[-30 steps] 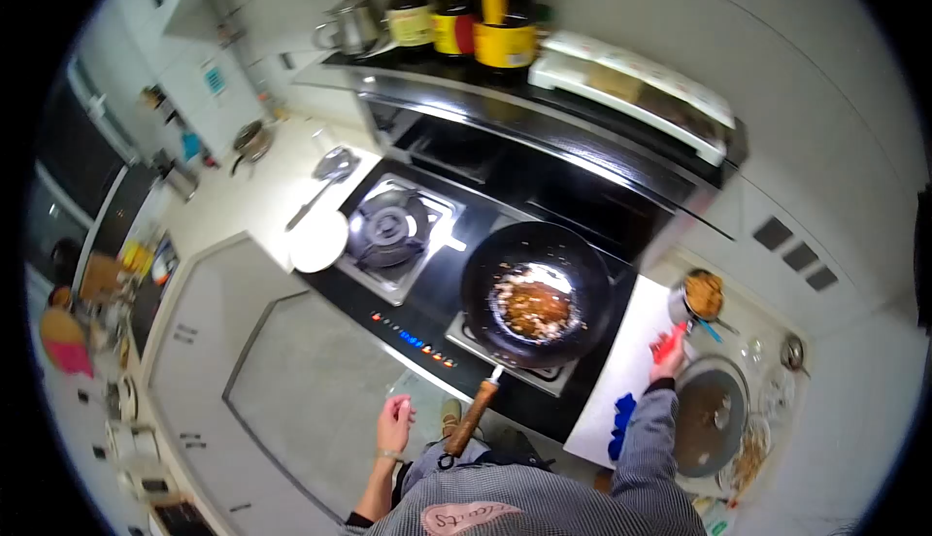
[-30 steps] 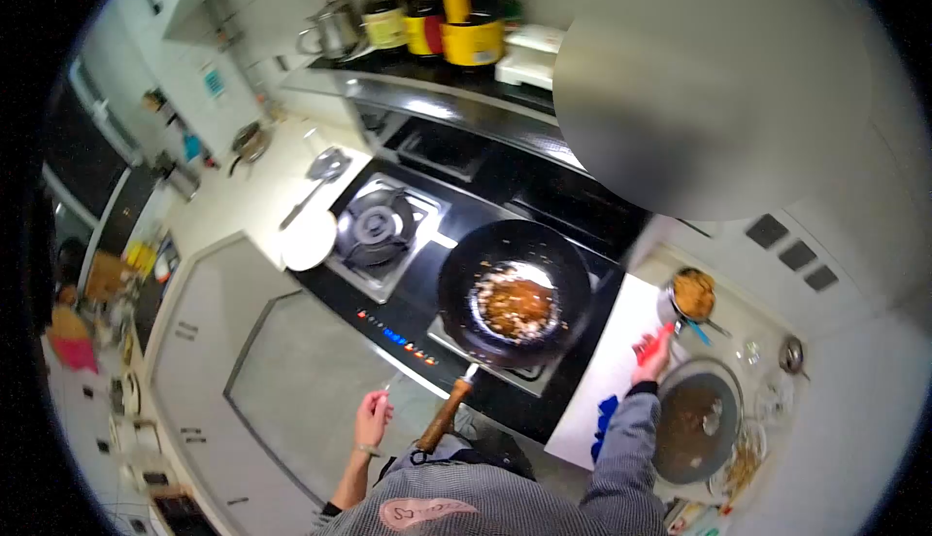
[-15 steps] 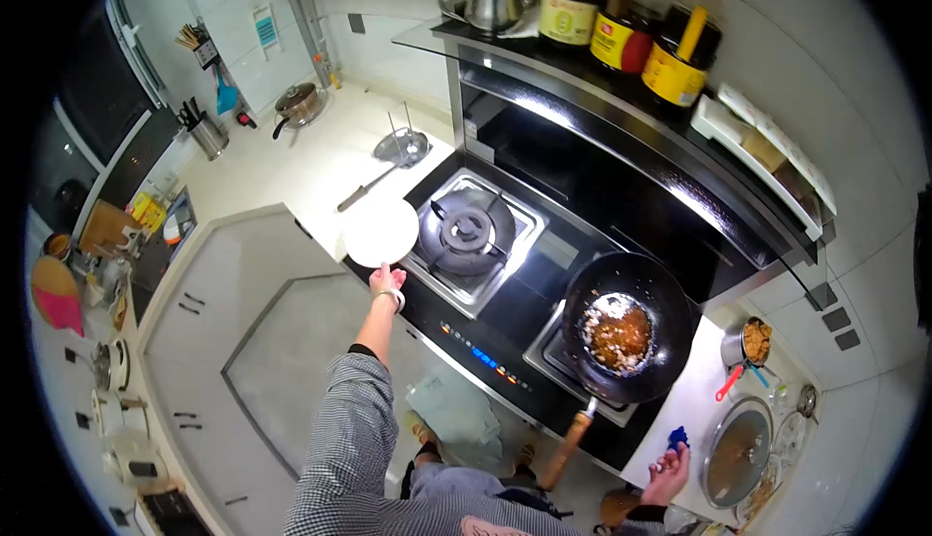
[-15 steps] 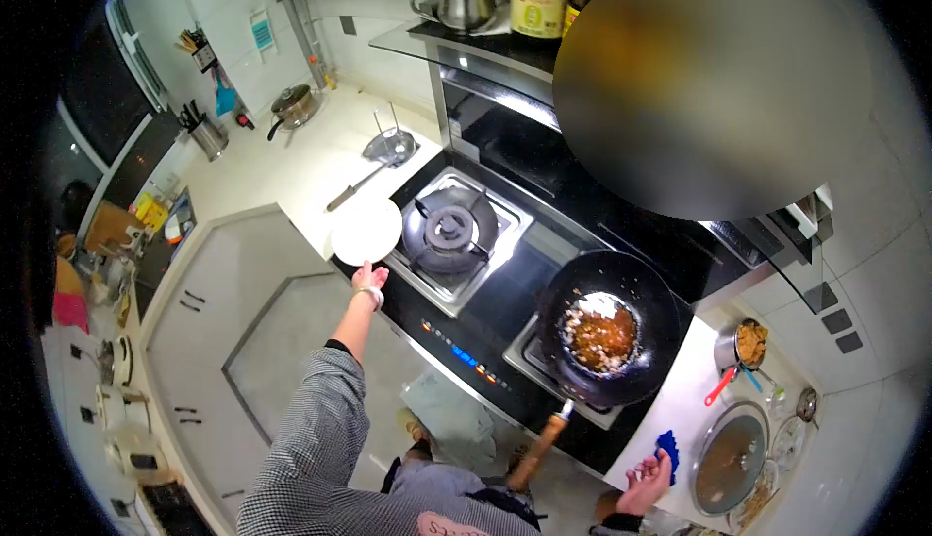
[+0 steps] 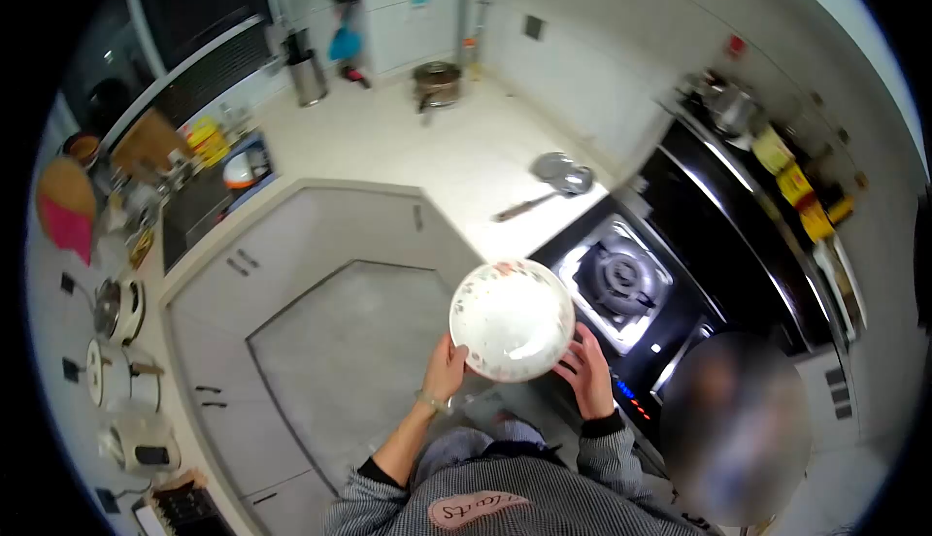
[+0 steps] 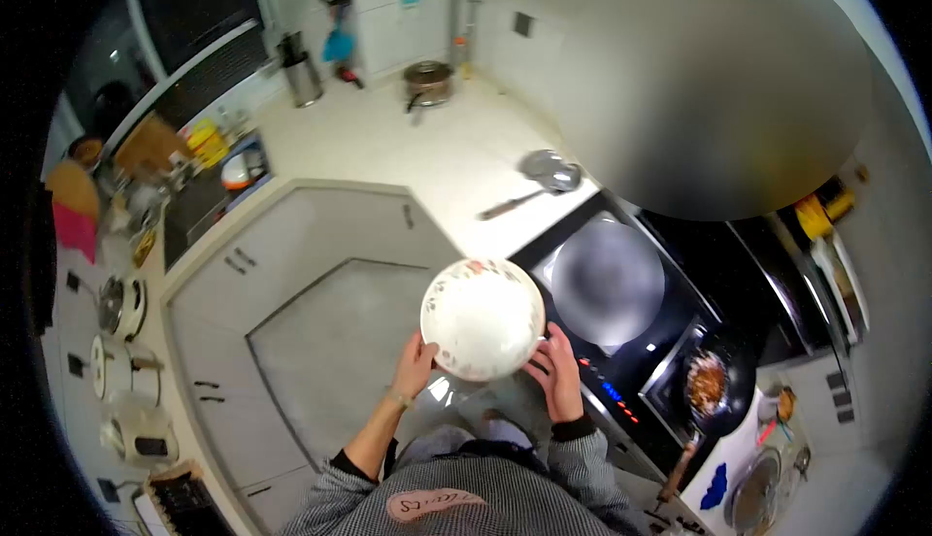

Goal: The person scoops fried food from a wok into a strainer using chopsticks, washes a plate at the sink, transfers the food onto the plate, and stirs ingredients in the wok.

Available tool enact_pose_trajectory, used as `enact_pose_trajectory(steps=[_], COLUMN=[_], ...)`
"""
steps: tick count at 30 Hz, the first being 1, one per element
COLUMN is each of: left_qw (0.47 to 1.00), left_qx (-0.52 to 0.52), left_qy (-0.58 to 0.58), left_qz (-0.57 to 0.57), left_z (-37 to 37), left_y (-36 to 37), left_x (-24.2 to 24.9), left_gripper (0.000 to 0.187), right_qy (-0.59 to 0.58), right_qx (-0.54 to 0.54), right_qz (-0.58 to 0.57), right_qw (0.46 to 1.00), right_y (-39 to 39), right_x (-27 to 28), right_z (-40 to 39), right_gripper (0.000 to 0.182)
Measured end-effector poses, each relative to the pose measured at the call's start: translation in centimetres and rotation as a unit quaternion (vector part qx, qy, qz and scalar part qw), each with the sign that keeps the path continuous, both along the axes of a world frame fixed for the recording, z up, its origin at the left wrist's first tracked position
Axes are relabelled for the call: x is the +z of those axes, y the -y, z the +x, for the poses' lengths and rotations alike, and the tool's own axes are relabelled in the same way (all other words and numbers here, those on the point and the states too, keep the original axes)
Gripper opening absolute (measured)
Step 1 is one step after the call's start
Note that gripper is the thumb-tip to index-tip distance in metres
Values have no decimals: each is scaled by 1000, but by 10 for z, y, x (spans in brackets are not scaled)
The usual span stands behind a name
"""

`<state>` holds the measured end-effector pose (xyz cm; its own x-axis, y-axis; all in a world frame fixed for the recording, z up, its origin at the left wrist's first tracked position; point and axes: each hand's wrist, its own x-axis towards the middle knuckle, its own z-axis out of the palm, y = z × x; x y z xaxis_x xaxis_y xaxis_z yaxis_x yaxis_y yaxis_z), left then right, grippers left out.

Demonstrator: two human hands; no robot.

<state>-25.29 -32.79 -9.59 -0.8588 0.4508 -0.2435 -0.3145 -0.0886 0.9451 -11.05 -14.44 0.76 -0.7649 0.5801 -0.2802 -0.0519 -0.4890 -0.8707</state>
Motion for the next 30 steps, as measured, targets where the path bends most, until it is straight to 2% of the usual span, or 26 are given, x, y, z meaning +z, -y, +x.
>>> enact_pose_trajectory(steps=[2,5,7,9,11,13,15,19,21,22,24,27,29,30], left_qw=[989,973,966,957,979,972,981,957,919,918,876,859,879,910], left_qx=[-43,2,52,96,92,99,174,279,348,351,381,353,300,202], left_qy=[-97,-128,-146,-169,-95,-105,-43,-46,-112,-112,-139,-203,-222,-129], left_qz=[-106,-190,-205,-217,-154,-186,-79,-63,-148,-147,-261,-311,-295,-339], left_z=[-17,-52,-84,-133,-185,-240,-281,-342,-374,-394,-445,-553,-645,-697], left_y=[63,134,167,205,236,277,319,427,489,520,572,647,701,735], left_x=[19,62,71,70,59,60,56,64,36,34,20,9,-23,-52], left_gripper=[24,25,26,28,31,31,30,31,32,32,33,35,39,40], right_qy=[-52,38,19,35,40,44,27,28,27,27,39,83,82,86], right_qx=[108,187,239,273,308,317,331,387,412,416,417,432,410,397], right_qz=[-72,-99,-100,-95,-87,-61,-81,-62,-27,-26,-22,-77,-104,-124], right_qw=[990,977,966,957,946,945,940,920,910,909,908,895,902,906], right_y=[28,72,104,133,164,200,247,346,396,425,475,548,594,613], right_x=[-8,-8,-13,-21,-31,-44,-49,-42,-42,-48,-67,-81,-104,-118], right_z=[-62,-133,-185,-246,-310,-382,-454,-582,-641,-667,-723,-789,-832,-854], right_gripper=[56,54,56,56,55,54,54,49,48,48,47,43,42,42])
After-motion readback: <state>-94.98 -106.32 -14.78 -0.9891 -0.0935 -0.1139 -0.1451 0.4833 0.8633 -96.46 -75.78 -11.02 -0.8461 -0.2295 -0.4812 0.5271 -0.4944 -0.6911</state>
